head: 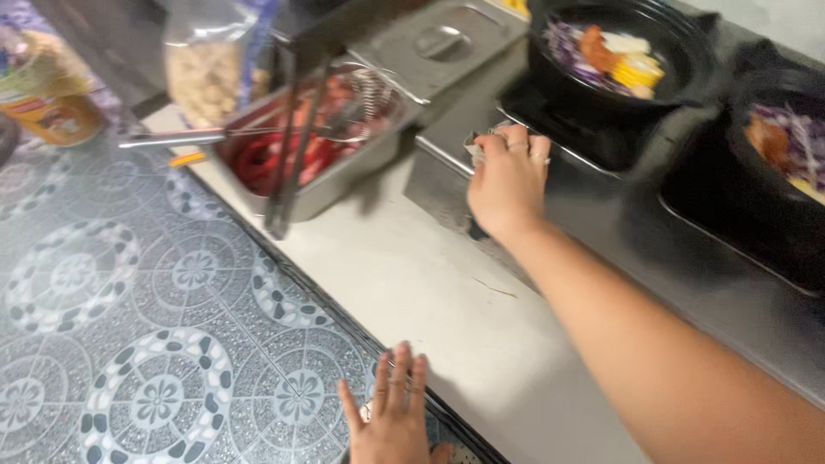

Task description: The person assembles food bowls by adding meatballs, shredded purple cabbage, corn, and cooked meat using tongs. They then wipe the countertop with a cloth.

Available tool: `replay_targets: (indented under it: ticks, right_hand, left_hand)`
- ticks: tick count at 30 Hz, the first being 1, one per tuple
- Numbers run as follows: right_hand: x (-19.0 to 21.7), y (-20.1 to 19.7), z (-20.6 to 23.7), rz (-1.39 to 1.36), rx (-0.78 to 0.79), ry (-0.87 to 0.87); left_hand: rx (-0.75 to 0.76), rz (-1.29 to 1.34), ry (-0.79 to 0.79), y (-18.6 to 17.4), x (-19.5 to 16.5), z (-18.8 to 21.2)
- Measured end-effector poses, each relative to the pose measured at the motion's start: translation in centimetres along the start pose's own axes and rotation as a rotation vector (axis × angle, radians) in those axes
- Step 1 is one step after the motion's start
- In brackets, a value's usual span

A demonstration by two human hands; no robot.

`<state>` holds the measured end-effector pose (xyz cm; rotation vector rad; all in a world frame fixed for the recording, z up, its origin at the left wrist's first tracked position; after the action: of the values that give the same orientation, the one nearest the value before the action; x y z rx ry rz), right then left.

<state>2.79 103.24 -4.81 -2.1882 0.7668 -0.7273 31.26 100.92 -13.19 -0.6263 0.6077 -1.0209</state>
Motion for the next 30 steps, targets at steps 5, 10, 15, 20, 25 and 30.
replay_targets:
  ticks: [5,10,15,20,25,30]
  right_hand:
    - [3.3,-2.3,2.5,-0.286,0.158,-0.237]
    - [5.7,-5.0,17.1,-0.185,0.358,0.086]
    - [6.5,-3.3,22.9,-0.078,0.4,0.249]
    - [11.0,2.0,19.6,-0.149,0.433,-0.008]
    - [11.1,3.5,18.7,-0.157,0.48,-0.1]
    - [2.6,-3.4,25.4,0.313,1.11,0.285]
  left_hand:
    - [-0.47,0.164,0.203,0.4,1.9,-1.9]
    - [-0.994,0.314,0.245,0.7,5.5,-2.6]
    - [-0.931,0.593,-0.084,0.8,8.3,-2.1]
    - [-0.929,0.718,-0.224,-0.1,10.6,-1.3]
    - [-0.992,0.797,-0.196,0.9,13.1,-1.8]
    - [-0.898,0.652,-0.44,2.3,16.8,-2.4]
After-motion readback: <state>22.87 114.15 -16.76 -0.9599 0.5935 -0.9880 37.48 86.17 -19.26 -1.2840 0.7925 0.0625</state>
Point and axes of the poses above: each hand's wrist, its own z-axis away from the middle knuckle, its own y-axis out of the palm, x = y × z, the point moved 3 cm from there along -z, towards the middle knuckle, and after that the axes turned 3 degrees about y, right-handed, at the moved point
